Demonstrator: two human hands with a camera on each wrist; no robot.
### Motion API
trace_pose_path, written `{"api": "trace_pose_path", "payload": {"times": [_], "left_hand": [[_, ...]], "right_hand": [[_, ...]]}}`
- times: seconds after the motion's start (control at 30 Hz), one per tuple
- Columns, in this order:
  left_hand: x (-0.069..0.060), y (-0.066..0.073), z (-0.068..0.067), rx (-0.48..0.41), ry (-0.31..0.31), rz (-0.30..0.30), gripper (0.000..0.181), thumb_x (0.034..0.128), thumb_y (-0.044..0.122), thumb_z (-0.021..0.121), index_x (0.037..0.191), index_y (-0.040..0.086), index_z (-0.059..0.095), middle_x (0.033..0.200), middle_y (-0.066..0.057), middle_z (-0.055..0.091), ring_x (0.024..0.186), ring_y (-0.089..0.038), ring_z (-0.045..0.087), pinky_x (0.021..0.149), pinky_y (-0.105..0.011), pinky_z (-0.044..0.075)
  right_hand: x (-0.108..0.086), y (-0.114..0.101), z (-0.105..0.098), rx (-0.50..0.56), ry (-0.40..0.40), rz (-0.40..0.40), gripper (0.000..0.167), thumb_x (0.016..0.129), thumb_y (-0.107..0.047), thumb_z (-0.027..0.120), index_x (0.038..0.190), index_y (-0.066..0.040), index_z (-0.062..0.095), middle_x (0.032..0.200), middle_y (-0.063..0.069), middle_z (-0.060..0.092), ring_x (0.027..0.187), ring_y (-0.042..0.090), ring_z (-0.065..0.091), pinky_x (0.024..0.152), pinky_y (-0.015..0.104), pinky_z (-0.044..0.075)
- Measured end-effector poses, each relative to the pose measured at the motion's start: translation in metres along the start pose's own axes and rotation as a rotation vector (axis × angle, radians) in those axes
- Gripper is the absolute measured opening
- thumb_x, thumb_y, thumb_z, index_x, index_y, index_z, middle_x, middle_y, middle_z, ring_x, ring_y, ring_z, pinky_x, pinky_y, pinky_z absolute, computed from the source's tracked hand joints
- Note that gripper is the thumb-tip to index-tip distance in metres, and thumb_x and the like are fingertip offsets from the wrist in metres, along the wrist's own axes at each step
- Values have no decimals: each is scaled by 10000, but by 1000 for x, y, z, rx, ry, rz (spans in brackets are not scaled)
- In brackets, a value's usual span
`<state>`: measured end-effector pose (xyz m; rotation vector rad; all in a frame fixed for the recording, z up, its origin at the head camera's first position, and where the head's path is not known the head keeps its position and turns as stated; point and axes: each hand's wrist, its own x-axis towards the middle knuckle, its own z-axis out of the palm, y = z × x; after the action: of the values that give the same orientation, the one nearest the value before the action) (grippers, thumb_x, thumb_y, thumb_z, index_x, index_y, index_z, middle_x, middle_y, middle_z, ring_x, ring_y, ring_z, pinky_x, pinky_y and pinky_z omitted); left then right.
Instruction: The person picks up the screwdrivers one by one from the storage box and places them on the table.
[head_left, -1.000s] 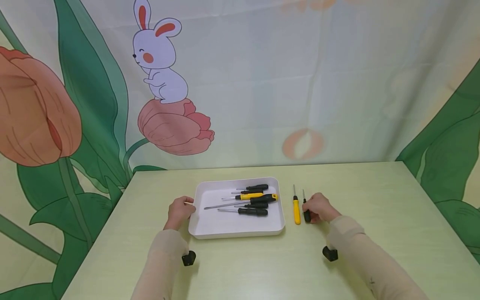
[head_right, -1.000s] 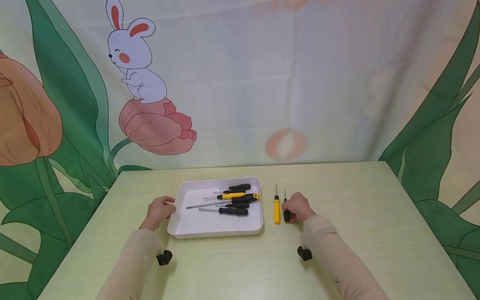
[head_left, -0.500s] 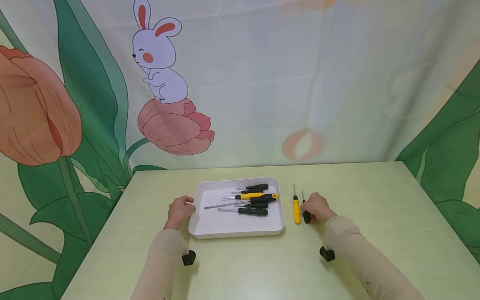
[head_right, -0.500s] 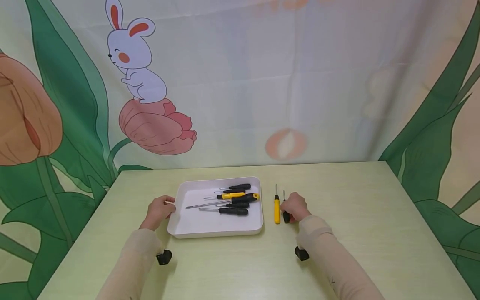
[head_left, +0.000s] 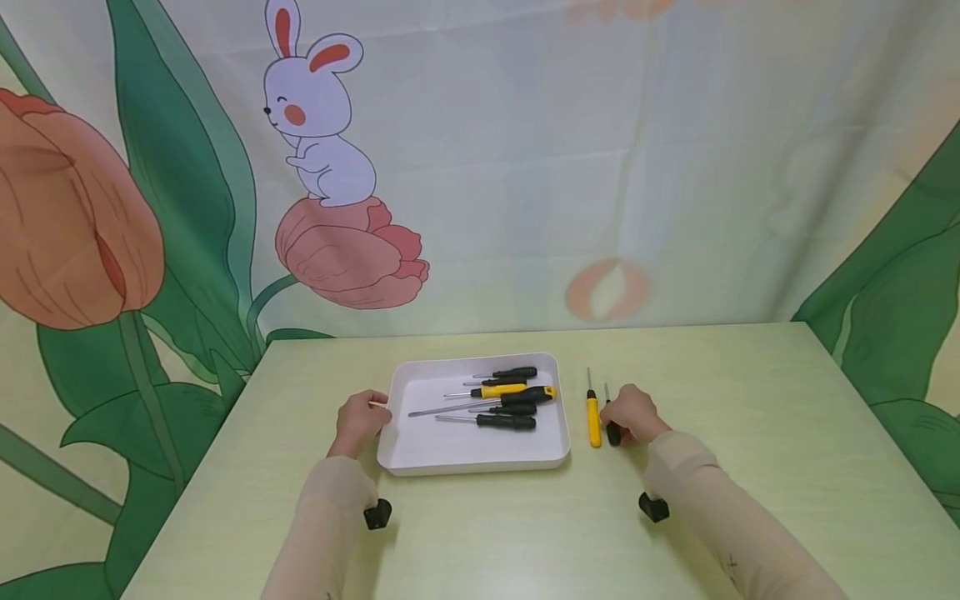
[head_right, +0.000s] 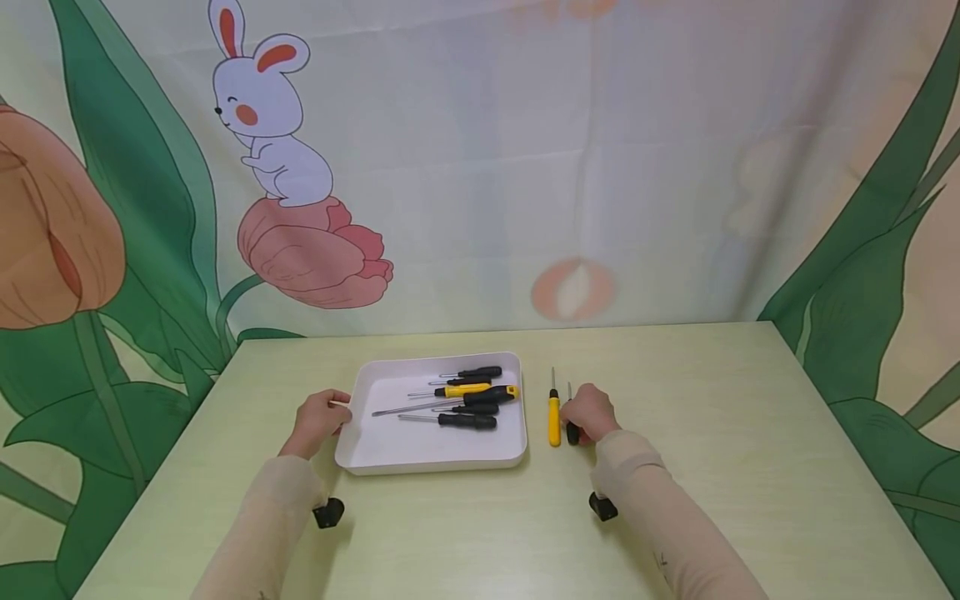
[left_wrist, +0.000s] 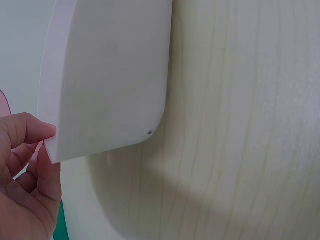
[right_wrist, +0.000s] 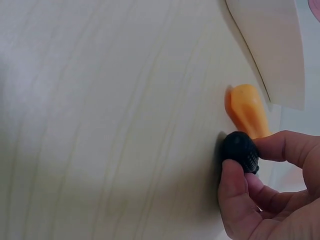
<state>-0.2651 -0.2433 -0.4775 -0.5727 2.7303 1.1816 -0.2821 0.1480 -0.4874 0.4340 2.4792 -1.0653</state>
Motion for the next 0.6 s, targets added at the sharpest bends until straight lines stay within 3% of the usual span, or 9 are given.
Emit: {"api": "trace_pose_path", "payload": {"times": [0.6], "left_hand": [[0, -1, 1, 19, 10, 7, 284, 774, 74, 537, 1053, 25, 565, 933, -145, 605, 724, -186, 558, 567, -223, 451]], "right_hand": [[5, 3, 2, 4, 0, 13, 228, 694, -116, 632, 834, 13, 506, 652, 91, 495, 505, 177, 516, 456, 269, 484]]}}
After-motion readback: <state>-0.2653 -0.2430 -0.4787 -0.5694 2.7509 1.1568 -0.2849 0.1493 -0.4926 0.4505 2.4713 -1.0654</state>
